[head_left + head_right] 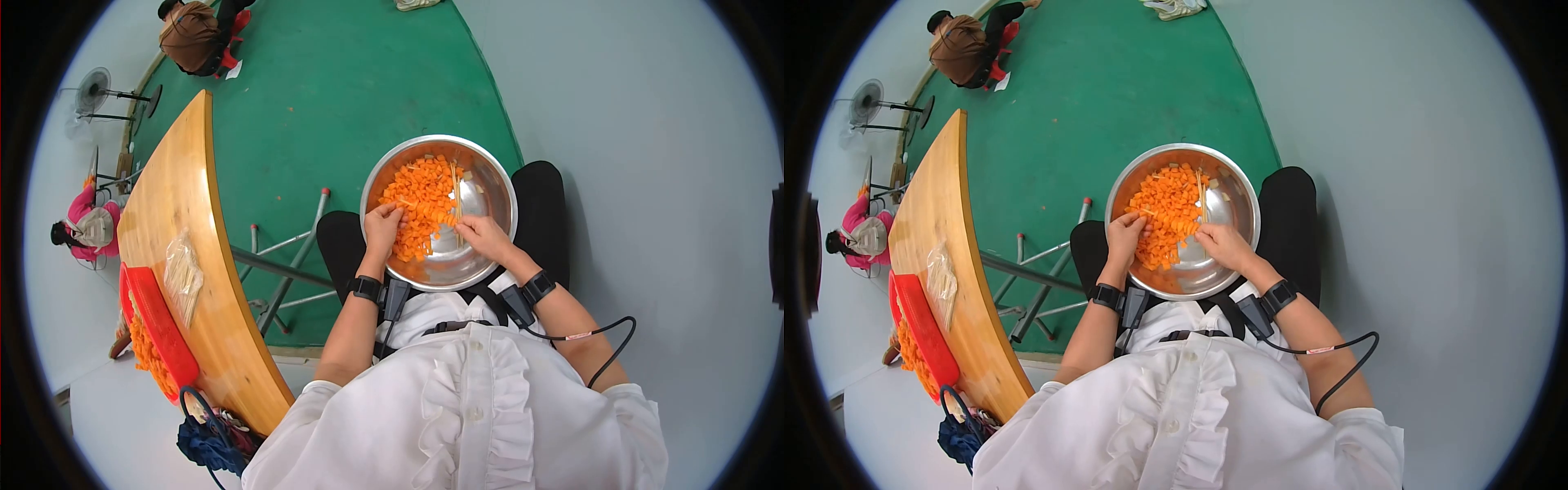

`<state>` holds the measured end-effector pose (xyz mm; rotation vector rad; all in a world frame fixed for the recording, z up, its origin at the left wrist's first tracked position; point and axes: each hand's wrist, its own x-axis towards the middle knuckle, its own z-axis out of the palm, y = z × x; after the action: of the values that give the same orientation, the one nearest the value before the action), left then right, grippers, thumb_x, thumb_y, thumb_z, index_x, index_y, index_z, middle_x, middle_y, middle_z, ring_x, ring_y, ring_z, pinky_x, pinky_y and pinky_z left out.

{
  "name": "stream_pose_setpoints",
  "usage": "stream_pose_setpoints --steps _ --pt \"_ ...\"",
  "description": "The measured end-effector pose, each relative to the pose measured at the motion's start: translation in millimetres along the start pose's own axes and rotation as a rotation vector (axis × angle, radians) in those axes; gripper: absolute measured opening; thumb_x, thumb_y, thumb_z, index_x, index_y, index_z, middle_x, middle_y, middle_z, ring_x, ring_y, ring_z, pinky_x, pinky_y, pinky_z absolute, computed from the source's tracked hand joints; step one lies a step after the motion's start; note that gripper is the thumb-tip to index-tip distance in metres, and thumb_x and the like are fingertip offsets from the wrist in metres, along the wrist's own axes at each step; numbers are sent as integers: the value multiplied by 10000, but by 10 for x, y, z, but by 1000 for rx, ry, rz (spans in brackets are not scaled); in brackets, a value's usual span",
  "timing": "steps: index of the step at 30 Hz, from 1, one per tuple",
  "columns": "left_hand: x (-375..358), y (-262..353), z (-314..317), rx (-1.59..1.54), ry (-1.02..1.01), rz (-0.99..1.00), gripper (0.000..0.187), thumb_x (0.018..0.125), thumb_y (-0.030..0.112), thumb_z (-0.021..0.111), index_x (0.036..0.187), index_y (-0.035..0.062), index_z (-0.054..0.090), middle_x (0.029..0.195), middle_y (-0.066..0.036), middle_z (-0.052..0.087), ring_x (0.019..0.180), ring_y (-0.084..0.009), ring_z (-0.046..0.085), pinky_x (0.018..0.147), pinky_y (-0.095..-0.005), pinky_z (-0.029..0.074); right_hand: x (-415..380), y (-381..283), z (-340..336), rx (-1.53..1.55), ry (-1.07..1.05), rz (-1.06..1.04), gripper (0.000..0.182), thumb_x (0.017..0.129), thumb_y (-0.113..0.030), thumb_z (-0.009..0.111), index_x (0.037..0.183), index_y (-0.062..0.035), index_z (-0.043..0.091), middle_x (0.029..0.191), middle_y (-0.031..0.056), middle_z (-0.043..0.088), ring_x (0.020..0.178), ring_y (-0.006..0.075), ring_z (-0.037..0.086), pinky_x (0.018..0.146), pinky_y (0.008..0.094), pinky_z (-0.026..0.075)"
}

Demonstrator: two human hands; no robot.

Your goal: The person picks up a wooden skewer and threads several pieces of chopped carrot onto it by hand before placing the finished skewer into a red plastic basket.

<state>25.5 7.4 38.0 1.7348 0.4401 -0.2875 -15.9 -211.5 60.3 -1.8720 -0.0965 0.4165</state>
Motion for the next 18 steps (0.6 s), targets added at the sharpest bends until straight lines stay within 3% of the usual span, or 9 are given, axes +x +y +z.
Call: stream_pose_setpoints --steps 2,5,18 --pt "24 29 33 -245 12 -73 210 831 5 526 1009 -99 562 768 -90 615 603 -106 576 525 -195 468 -12 -18 -17 -37 -38 -26 270 842 -219 467 768 24 559 654 179 567 615 300 561 582 361 420" --pt "-3 91 72 -274 2 -98 218 852 28 508 1029 -95 543 798 -88 605 655 -115 587 576 -192 491 -5 19 -30 -74 -55 8 253 857 -202 472 822 19 592 720 157 607 679 248 598 640 325 450" --pt "-20 104 70 -368 -32 -175 149 860 38 499 952 -67 550 821 -92 595 695 -131 596 611 -211 521 -6 42 -4 -144 -26 -10 267 845 -217 461 782 13 581 690 182 588 657 304 581 613 364 437"
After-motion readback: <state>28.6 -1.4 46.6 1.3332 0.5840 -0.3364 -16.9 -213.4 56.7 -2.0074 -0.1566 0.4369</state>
